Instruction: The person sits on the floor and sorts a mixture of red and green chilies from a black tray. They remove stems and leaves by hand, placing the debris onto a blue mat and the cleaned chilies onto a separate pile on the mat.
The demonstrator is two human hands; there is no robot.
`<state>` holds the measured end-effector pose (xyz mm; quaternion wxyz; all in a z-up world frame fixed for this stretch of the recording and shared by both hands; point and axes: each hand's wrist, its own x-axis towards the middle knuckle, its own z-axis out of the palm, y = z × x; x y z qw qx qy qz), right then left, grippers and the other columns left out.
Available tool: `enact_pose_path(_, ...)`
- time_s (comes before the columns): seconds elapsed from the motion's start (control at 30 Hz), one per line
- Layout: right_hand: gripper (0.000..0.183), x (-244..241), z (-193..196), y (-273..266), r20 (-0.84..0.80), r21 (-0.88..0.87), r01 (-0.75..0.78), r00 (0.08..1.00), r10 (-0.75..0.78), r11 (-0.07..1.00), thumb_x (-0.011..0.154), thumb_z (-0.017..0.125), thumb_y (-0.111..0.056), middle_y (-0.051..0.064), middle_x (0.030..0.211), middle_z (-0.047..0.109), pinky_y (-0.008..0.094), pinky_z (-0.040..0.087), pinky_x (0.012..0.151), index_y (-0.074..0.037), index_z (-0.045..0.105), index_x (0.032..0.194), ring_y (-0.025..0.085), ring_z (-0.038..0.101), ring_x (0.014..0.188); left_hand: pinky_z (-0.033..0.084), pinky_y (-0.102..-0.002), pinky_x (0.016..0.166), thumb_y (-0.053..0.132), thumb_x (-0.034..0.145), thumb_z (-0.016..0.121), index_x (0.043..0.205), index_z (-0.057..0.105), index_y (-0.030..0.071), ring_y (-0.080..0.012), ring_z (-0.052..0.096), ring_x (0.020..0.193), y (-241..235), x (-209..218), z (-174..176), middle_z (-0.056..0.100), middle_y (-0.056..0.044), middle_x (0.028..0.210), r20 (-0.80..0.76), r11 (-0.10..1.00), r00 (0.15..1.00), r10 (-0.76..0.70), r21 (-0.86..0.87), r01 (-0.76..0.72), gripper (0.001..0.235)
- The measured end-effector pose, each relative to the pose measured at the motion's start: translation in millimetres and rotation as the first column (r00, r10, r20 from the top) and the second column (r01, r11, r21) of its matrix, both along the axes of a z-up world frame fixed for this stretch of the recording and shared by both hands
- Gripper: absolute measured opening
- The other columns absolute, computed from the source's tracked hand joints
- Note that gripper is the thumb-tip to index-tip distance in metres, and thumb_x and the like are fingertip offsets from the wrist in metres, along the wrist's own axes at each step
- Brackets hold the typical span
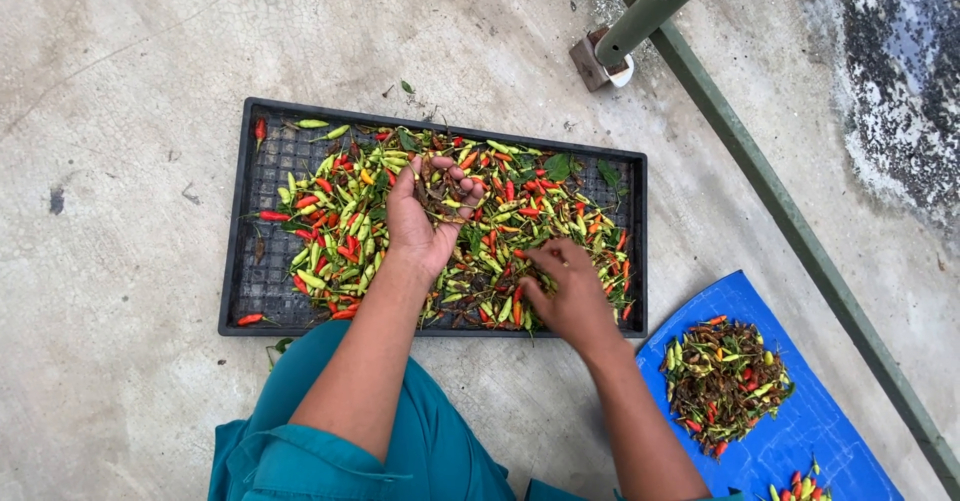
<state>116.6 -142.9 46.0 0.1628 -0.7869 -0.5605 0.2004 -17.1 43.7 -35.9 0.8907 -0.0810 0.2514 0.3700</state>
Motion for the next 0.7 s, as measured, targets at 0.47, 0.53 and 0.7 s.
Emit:
enact_pose_path(0.47, 0.019, -20.7, -47.0, -16.9, -0.118, 0.357, 0.181, 0.982, -0.149, 0.916, 0.089, 0.067, 0.003, 0.008, 0.088, 0.063, 0.039, 0.059, 0.074, -0.010, 0.078, 0.095, 0.028, 0.067, 0.083, 0.068, -0.052, 0.089, 0.037, 0.102, 0.058, 0.097, 0.071, 0.003, -0.0330, 0.076, 0.076, -1.9, 0.7, 4.7, 0.072, -0.020, 0.084, -0.007, 1.000, 1.000, 0.002, -0.016, -0.002, 0.036)
enact_pose_path(0.53, 0.020, -31.3, -64.1, -19.9, -0.203, 0.301, 0.202, 0.968, -0.145, 0.932, 0.088, 0.065, 0.005, 0.009, 0.087, 0.064, 0.036, 0.057, 0.076, -0.009, 0.080, 0.090, 0.025, 0.065, 0.082, 0.068, -0.052, 0.089, 0.037, 0.102, 0.058, 0.096, 0.071, 0.003, -0.0331, 0.076, 0.076, 0.3, 1.8, 7.1, 0.072, -0.020, 0.084, -0.003, 1.000, 1.000, 0.001, -0.013, -0.001, 0.036)
enact_pose_path(0.7, 0.048, -72.1, -35.4, -10.6, 0.096, 0.044, 0.207, 0.973, -0.211, 0.977, 0.089, 0.060, -0.009, 0.021, 0.121, 0.053, 0.053, 0.056, 0.089, 0.001, 0.061, 0.136, 0.042, 0.057, 0.109, 0.068, -0.055, 0.086, 0.038, 0.103, 0.057, 0.097, 0.071, 0.002, -0.0349, 0.076, 0.075, -1.7, 3.8, 2.5, 0.072, -0.020, 0.083, 0.018, 1.000, 1.000, 0.006, -0.014, -0.006, 0.038)
